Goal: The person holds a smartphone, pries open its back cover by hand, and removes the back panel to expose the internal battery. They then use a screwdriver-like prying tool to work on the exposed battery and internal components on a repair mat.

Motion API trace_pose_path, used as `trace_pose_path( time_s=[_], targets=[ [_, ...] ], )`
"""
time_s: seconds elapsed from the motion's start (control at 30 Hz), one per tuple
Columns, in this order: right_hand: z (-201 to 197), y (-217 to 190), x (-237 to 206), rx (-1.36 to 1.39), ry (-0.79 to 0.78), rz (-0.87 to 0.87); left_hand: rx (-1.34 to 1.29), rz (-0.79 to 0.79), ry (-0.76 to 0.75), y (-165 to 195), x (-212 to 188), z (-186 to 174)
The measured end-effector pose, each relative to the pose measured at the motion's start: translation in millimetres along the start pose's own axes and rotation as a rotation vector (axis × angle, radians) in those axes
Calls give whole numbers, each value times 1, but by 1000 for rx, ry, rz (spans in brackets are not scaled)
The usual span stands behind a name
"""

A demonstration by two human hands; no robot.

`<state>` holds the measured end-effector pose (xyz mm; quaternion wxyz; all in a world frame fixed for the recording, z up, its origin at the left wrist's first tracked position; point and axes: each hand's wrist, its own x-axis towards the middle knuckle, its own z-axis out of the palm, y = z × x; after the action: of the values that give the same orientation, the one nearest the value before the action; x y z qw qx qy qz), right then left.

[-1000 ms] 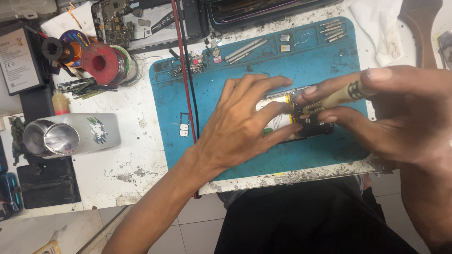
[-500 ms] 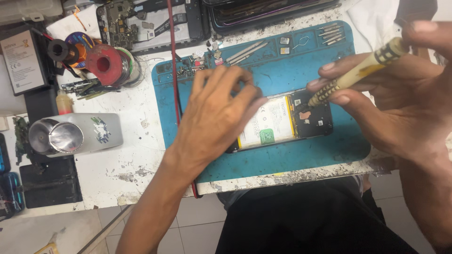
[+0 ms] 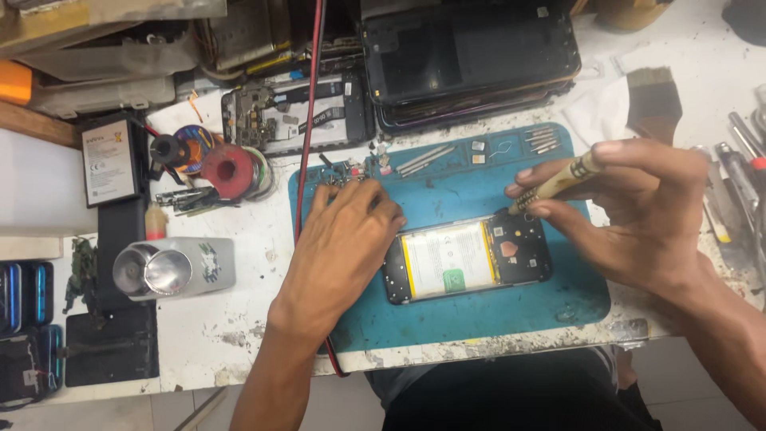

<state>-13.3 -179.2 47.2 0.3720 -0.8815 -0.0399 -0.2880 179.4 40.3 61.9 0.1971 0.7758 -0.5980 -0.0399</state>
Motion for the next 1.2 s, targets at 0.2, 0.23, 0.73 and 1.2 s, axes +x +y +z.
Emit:
trace_pose_path(
  time_s=[0.2, 0.23, 0.73, 1.2],
  targets=[
    [0, 11, -11, 32, -4, 59, 16, -48, -16, -1, 1, 1],
    [0, 12, -11, 44, -11, 61, 16, -50, -16, -1, 1, 1],
    [8, 24, -18, 98, -54, 59, 35, -78, 4, -3, 0, -1],
    [5, 17, -6, 183, -104, 113, 13, -62, 130, -13, -8, -5]
  ],
)
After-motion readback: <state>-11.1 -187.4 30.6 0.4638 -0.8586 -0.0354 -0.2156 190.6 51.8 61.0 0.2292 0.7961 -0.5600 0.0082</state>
